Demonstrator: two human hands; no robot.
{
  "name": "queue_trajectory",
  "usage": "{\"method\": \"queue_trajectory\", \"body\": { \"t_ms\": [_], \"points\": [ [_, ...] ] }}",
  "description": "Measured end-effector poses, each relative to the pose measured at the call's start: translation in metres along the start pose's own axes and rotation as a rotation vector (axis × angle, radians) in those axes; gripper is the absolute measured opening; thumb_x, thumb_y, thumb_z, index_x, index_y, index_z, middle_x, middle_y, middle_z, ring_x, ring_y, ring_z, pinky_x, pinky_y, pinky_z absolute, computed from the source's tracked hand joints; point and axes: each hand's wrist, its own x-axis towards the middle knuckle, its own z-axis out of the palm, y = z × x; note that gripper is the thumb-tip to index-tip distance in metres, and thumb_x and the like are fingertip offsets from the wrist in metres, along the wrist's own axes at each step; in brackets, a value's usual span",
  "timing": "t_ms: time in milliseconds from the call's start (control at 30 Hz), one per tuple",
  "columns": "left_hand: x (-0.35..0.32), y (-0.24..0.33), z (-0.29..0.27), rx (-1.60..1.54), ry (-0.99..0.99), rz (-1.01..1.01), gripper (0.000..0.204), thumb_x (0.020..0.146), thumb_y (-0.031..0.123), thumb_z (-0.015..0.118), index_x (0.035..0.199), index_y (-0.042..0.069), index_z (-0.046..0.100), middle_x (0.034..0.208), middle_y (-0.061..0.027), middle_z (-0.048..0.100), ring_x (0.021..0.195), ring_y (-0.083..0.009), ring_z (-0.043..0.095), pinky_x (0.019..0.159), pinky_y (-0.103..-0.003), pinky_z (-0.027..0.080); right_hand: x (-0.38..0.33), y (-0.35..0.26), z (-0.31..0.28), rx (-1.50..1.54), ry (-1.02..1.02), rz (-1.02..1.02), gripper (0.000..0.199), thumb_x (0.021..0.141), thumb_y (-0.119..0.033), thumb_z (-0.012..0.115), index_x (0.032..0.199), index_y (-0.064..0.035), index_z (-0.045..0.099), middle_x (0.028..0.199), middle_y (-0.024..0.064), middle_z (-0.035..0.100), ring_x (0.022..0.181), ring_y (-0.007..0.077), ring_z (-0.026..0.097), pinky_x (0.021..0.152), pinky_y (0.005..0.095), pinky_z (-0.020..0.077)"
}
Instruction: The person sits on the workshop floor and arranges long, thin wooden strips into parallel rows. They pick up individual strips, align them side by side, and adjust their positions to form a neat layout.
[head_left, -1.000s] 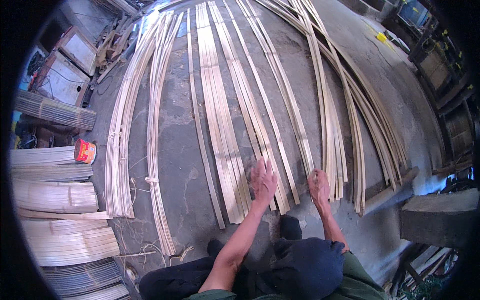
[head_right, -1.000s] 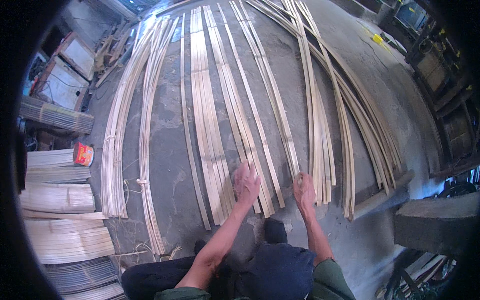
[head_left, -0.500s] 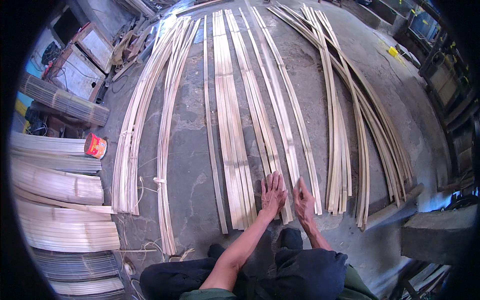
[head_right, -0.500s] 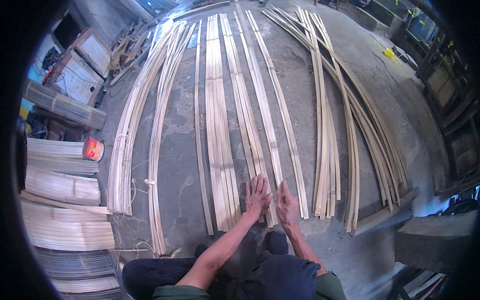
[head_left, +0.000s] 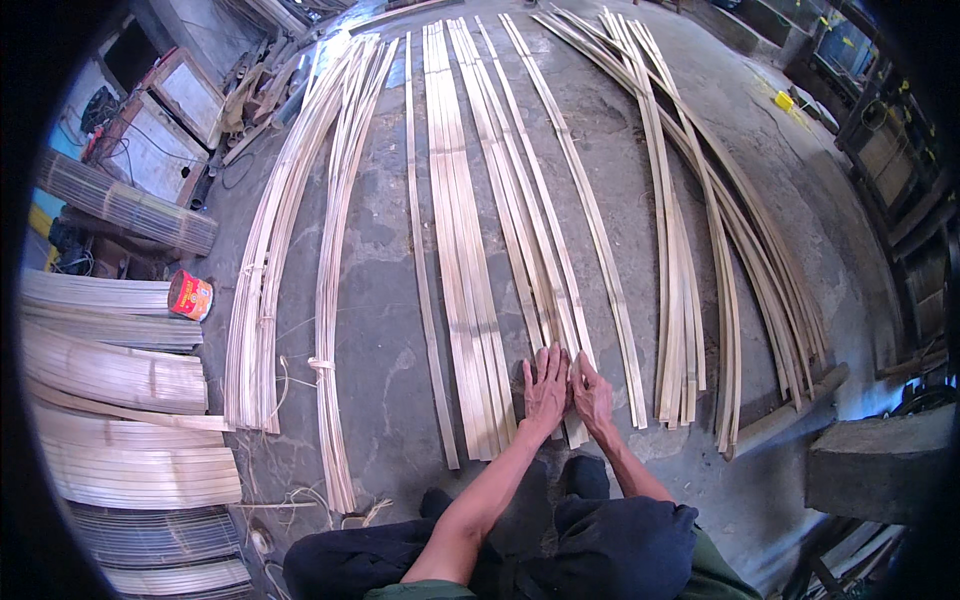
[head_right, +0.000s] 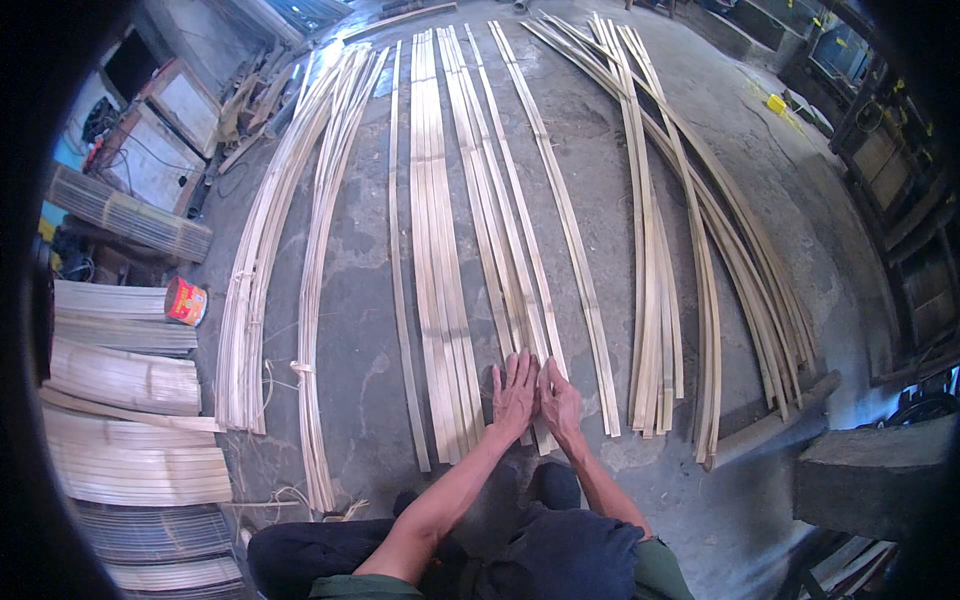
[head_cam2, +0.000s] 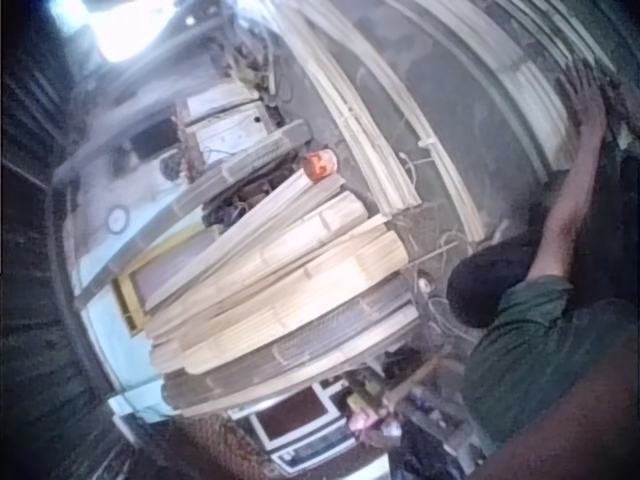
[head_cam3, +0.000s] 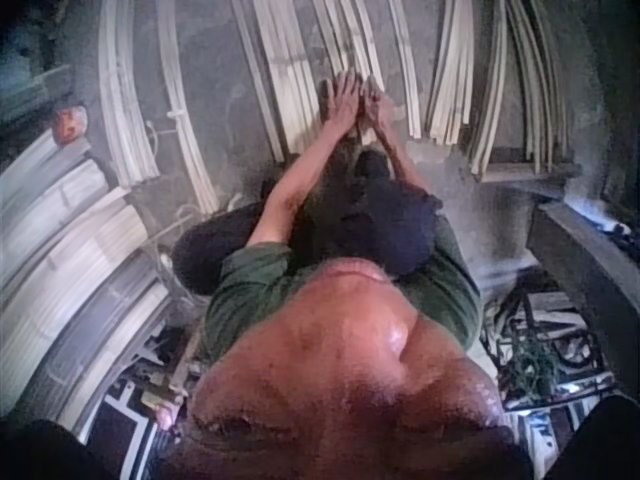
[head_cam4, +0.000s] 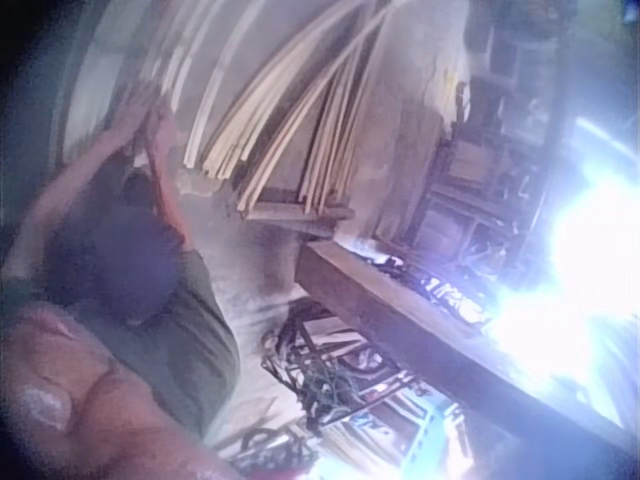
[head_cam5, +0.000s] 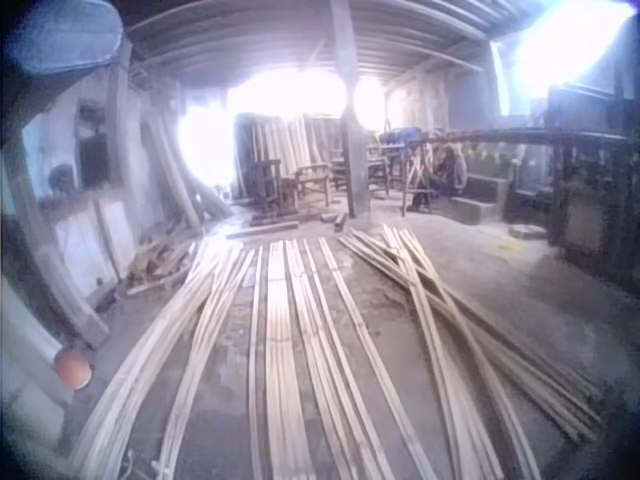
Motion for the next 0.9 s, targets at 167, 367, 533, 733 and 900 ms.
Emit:
{"method": "queue_trajectory", "body": {
  "t_ms": [167,367,533,733,900],
  "points": [
    [0.001,0.0,0.003,-0.01,0.042,0.008,0.06,0.094,0.023,0.048,0.148,0.003,0.03,0.158,-0.0127,0.02,0.147,-0.0324,0.016,0.116,-0.058,0.011,-0.001,0.014,0.001,-0.099,0.042,-0.179,0.05,0.091,-0.023,0.06,0.136,-0.0045,0.051,0.082,0.0269,0.063,0.064,0.0328,0.06,0.065,0.0417,0.0487],
    [0.001,-0.001,0.005,-0.145,0.104,-0.002,0.06,0.094,0.024,0.05,0.148,0.004,0.03,0.158,-0.0104,0.022,0.146,-0.0292,0.019,0.116,-0.056,0.012,-0.001,0.017,-0.005,-0.138,0.069,-0.215,0.044,0.096,-0.02,0.052,0.137,-0.0056,0.049,0.084,0.0283,0.064,0.075,0.0384,0.067,0.066,0.0459,0.0493],
    [0.0,-0.001,0.0,-0.116,0.092,-0.028,0.061,0.094,0.026,0.052,0.147,0.004,0.032,0.157,-0.0101,0.024,0.145,-0.029,0.022,0.115,-0.057,0.016,0.001,0.008,-0.014,-0.248,-0.003,-0.143,0.042,0.098,-0.018,0.049,0.139,-0.0099,0.048,0.08,0.0269,0.064,0.074,0.0431,0.066,0.062,0.0464,0.0496],
    [0.002,0.004,-0.001,-0.14,0.102,-0.029,0.059,0.093,0.023,0.054,0.145,0.004,0.035,0.156,-0.0107,0.026,0.145,-0.0288,0.023,0.115,-0.056,0.017,0.001,0.028,-0.011,-0.209,0.021,-0.278,0.045,0.096,-0.016,0.052,0.14,-0.0114,0.047,0.081,0.0279,0.063,0.074,0.0437,0.065,0.062,0.0494,0.0487],
    [0.001,0.006,0.002,-0.155,0.12,-0.073,0.059,0.092,0.02,0.051,0.147,0.004,0.034,0.156,-0.0101,0.027,0.145,-0.0273,0.024,0.117,-0.052,0.015,-0.003,0.025,-0.009,-0.337,0.003,-0.239,0.051,0.092,-0.018,0.057,0.142,-0.0122,0.044,0.083,0.0271,0.064,0.074,0.0444,0.064,0.064,0.0507,0.0491]
  ]
}}
